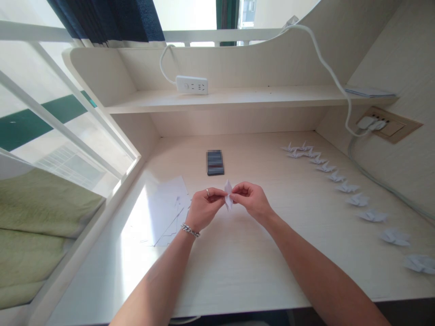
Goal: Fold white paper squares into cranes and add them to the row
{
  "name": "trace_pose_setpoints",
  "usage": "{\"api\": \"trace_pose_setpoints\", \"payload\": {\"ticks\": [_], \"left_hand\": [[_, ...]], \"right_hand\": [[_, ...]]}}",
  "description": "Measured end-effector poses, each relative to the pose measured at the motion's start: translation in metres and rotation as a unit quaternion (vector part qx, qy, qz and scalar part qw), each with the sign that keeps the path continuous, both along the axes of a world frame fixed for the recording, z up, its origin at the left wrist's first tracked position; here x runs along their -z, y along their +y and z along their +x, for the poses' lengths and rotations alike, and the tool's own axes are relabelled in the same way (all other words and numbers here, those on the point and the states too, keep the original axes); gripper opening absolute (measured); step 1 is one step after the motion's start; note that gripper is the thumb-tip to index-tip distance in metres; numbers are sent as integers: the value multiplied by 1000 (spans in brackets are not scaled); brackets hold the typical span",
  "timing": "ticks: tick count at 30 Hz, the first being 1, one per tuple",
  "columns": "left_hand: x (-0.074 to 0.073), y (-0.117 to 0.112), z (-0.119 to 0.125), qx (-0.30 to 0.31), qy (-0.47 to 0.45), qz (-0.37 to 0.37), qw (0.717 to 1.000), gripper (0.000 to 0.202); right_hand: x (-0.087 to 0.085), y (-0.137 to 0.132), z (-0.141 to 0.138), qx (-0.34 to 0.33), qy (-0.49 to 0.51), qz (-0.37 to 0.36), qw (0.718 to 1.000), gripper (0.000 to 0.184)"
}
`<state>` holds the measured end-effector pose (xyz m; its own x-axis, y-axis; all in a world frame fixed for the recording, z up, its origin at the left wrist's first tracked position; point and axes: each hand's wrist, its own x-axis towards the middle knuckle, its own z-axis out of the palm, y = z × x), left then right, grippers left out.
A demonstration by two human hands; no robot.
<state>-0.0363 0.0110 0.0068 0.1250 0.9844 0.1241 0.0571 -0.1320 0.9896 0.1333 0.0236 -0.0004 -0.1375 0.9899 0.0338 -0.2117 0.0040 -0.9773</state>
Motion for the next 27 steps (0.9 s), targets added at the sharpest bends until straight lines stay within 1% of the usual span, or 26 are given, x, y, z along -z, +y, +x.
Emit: {"api": "trace_pose_setpoints", "payload": {"ticks": [6,12,22,27], "left_hand": [[-2,1,2,-11,-56,-40,998,15],[4,3,2,-20,-61,-50,997,19],[8,5,2,-22,-57,-36,997,22],[9,5,3,-24,-56,-40,997,22]], "right_hand": [[3,0,0,7,-38,41,998,19],[3,-3,-1,3,-79,59,995,16],[1,-3,0,7,-100,46,994,13],[0,-3,0,-1,-91,32,995,14]]}}
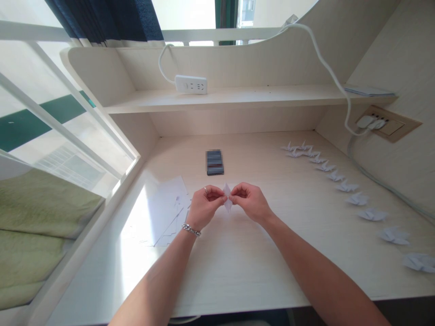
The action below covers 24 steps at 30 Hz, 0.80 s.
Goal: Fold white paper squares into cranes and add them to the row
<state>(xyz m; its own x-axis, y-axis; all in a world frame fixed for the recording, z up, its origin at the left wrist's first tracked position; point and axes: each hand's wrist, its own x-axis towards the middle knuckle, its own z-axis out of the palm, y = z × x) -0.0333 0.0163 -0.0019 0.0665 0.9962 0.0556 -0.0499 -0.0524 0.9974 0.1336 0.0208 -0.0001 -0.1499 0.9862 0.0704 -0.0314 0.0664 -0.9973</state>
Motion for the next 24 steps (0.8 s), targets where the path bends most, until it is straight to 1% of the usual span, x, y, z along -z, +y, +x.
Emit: {"api": "trace_pose_setpoints", "payload": {"ticks": [4,9,18,24], "left_hand": [[-2,0,0,-7,1,-12,1000,24],[-2,0,0,-10,13,-15,1000,24],[-2,0,-3,-2,47,-14,999,24],[-2,1,-3,-16,60,-31,998,26]], "right_hand": [[1,0,-1,1,8,-15,1000,16],[2,0,-1,1,0,-16,1000,16],[2,-1,-1,-2,-19,-14,1000,9],[3,-2,-1,-4,-46,3,999,3]]}}
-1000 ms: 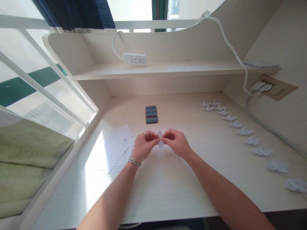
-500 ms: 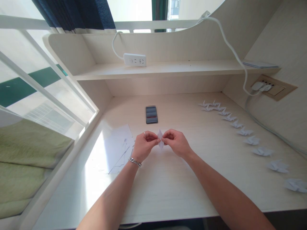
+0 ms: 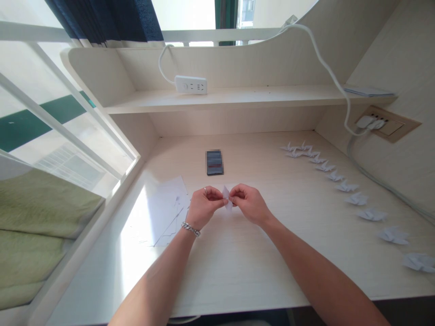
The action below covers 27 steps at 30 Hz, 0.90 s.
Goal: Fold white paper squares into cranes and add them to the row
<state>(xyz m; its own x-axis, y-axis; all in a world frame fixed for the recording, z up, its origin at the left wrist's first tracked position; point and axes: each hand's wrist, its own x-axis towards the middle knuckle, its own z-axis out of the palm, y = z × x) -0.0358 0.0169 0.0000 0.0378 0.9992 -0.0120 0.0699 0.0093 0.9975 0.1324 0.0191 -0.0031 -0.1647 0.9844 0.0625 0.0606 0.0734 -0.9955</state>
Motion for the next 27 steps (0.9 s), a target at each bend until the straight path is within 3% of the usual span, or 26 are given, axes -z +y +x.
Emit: {"api": "trace_pose_setpoints", "payload": {"ticks": [10,16,22,27], "left_hand": [[0,0,4,-23,-13,-27,999,27],[0,-1,7,-18,-28,-23,999,29],[-9,-2,5,22,-65,-75,995,33],[-5,-1,4,11,-57,-68,996,33]], "right_hand": [[0,-4,1,16,-115,91,989,5],[1,-2,0,11,-85,68,994,6],[0,-1,0,22,-79,69,994,8],[3,-1,-2,23,-75,70,994,11]]}}
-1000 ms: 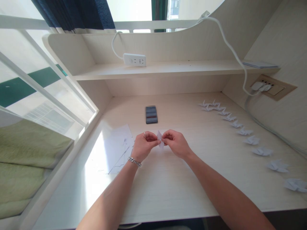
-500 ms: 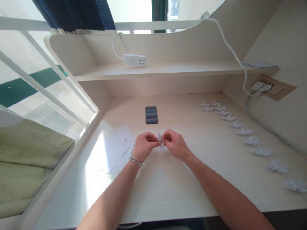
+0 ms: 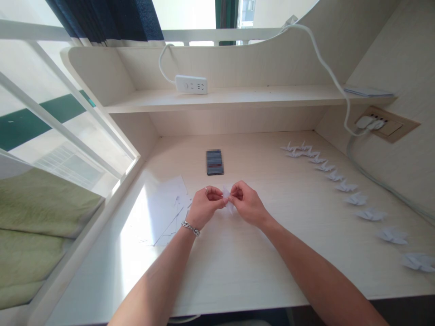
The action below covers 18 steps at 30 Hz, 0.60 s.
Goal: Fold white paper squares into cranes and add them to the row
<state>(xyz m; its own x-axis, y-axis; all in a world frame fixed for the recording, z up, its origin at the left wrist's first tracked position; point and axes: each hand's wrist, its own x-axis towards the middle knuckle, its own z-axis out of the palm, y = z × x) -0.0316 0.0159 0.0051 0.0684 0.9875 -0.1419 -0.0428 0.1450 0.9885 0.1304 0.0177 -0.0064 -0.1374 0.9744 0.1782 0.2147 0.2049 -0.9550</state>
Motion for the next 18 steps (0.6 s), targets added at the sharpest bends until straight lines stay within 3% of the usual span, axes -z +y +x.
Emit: {"api": "trace_pose_setpoints", "payload": {"ticks": [12,15,18], "left_hand": [[2,-1,4,-50,10,59,997,36],[4,0,3,-45,-1,63,997,36],[8,1,3,-53,-4,81,995,35]], "right_hand": [[5,9,0,-17,177,-99,979,23],[5,10,0,-22,179,-96,979,22],[3,6,0,20,134,-52,989,16]]}}
